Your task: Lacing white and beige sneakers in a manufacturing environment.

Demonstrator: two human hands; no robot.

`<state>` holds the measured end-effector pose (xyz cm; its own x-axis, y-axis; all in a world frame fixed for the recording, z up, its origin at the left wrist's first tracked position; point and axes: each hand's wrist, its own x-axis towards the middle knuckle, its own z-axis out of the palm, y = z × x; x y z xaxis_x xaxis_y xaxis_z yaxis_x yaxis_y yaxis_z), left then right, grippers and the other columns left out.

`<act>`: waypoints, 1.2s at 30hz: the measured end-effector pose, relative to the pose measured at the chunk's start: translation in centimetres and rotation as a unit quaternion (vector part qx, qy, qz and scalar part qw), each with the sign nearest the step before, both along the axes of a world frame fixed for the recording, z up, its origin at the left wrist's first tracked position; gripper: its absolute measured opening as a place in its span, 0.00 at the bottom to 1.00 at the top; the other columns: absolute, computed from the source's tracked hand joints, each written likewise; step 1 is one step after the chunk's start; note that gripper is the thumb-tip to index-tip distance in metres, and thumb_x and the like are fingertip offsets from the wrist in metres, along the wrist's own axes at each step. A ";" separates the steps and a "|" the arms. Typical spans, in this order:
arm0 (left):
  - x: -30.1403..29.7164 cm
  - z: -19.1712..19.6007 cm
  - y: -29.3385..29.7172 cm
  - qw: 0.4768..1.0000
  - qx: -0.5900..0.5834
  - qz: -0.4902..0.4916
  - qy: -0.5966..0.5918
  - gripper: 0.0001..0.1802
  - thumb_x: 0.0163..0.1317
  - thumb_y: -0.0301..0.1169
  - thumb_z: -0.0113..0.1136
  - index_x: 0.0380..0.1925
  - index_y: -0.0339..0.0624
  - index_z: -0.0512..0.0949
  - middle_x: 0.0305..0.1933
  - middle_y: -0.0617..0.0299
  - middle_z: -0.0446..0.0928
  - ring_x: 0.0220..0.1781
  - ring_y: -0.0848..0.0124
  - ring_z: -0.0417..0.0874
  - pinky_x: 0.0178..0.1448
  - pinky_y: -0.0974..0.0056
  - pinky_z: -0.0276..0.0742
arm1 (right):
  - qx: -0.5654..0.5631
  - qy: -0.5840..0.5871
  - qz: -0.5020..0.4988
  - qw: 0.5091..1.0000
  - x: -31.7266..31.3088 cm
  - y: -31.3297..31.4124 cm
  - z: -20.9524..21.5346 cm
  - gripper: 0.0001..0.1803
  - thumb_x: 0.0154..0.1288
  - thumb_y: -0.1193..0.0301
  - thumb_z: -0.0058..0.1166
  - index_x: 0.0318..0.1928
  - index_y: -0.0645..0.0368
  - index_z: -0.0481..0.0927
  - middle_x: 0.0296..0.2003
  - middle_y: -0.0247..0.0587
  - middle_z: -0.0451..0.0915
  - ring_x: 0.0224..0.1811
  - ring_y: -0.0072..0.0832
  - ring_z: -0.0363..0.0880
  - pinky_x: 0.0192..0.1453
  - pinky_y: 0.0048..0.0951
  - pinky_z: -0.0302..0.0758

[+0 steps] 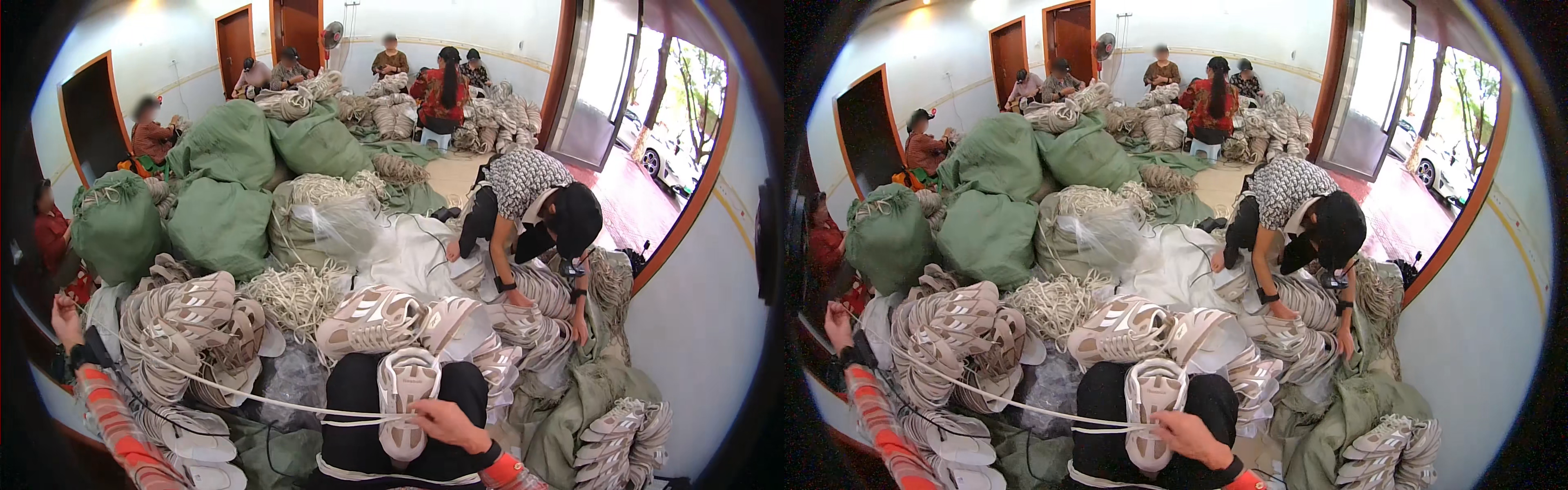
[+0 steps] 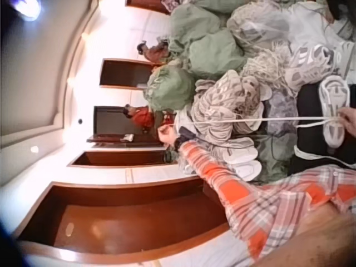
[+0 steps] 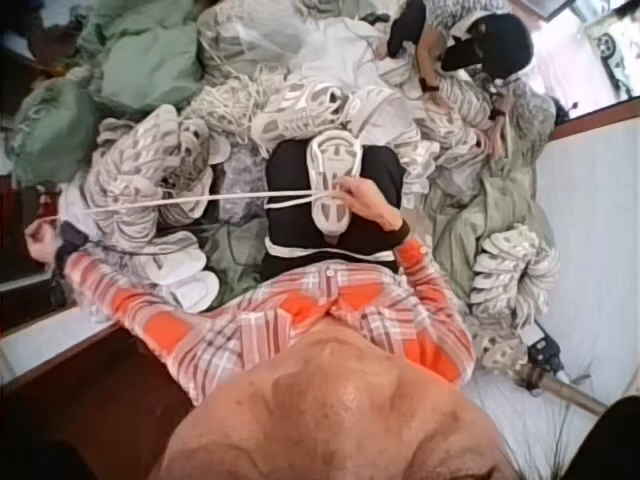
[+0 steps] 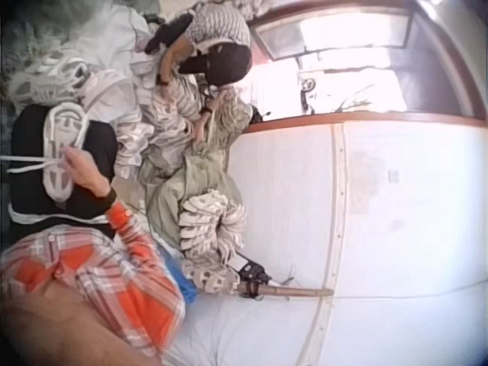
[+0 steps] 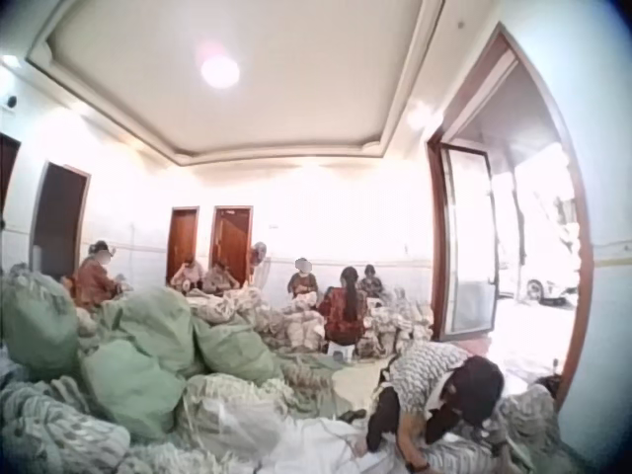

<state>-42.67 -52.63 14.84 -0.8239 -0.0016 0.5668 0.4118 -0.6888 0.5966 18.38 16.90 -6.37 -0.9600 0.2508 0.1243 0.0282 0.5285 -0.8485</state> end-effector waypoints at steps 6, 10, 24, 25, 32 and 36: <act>5.8 -1.8 13.6 0.938 0.037 0.148 -0.310 0.05 0.66 0.25 0.49 0.38 0.38 0.73 0.35 0.62 0.77 0.29 0.70 0.76 0.37 0.67 0.77 | 0.142 -0.031 0.072 0.987 -3.7 -4.9 -2.1 0.09 0.64 0.66 0.49 0.35 0.59 0.71 0.21 0.51 0.76 0.25 0.50 0.78 0.28 0.48 0.71; 6.3 -2.7 8.6 0.913 -0.226 -0.312 -0.135 0.08 0.66 0.27 0.51 0.43 0.40 0.75 0.42 0.61 0.76 0.38 0.73 0.77 0.39 0.69 0.73 | 0.136 0.019 0.173 0.975 -4.5 -9.4 -0.4 0.08 0.62 0.69 0.49 0.33 0.61 0.74 0.26 0.52 0.77 0.28 0.49 0.78 0.31 0.48 0.72; 45.2 -23.0 51.9 0.777 -0.585 -0.230 -0.024 0.08 0.58 0.30 0.61 0.34 0.36 0.82 0.27 0.57 0.82 0.27 0.73 0.80 0.32 0.69 0.73 | -0.027 -0.110 -0.115 0.987 -1.8 -3.7 0.0 0.12 0.64 0.69 0.51 0.47 0.57 0.75 0.24 0.52 0.79 0.28 0.49 0.79 0.31 0.43 0.74; 45.6 -22.9 52.2 0.762 -0.613 -0.207 -0.011 0.08 0.57 0.31 0.61 0.31 0.36 0.81 0.27 0.53 0.81 0.28 0.64 0.82 0.32 0.64 0.74 | -0.030 -0.125 -0.110 0.986 -1.8 -3.7 0.2 0.13 0.64 0.69 0.51 0.47 0.59 0.74 0.23 0.51 0.79 0.29 0.49 0.79 0.33 0.42 0.73; 46.3 -22.7 53.5 0.748 -0.634 -0.067 0.185 0.05 0.54 0.30 0.61 0.25 0.41 0.77 0.25 0.56 0.78 0.27 0.57 0.80 0.30 0.57 0.73 | -0.118 -0.146 -0.086 0.979 -2.3 -3.5 1.3 0.14 0.64 0.70 0.51 0.48 0.64 0.74 0.19 0.48 0.76 0.21 0.38 0.78 0.27 0.34 0.73; 46.1 -23.4 53.9 0.763 -0.605 -0.020 0.227 0.08 0.54 0.33 0.63 0.25 0.39 0.77 0.23 0.57 0.77 0.25 0.59 0.80 0.28 0.59 0.73 | -0.258 -0.170 -0.085 0.947 -2.7 -2.7 1.4 0.13 0.65 0.72 0.48 0.49 0.64 0.75 0.16 0.41 0.74 0.15 0.26 0.74 0.21 0.26 0.70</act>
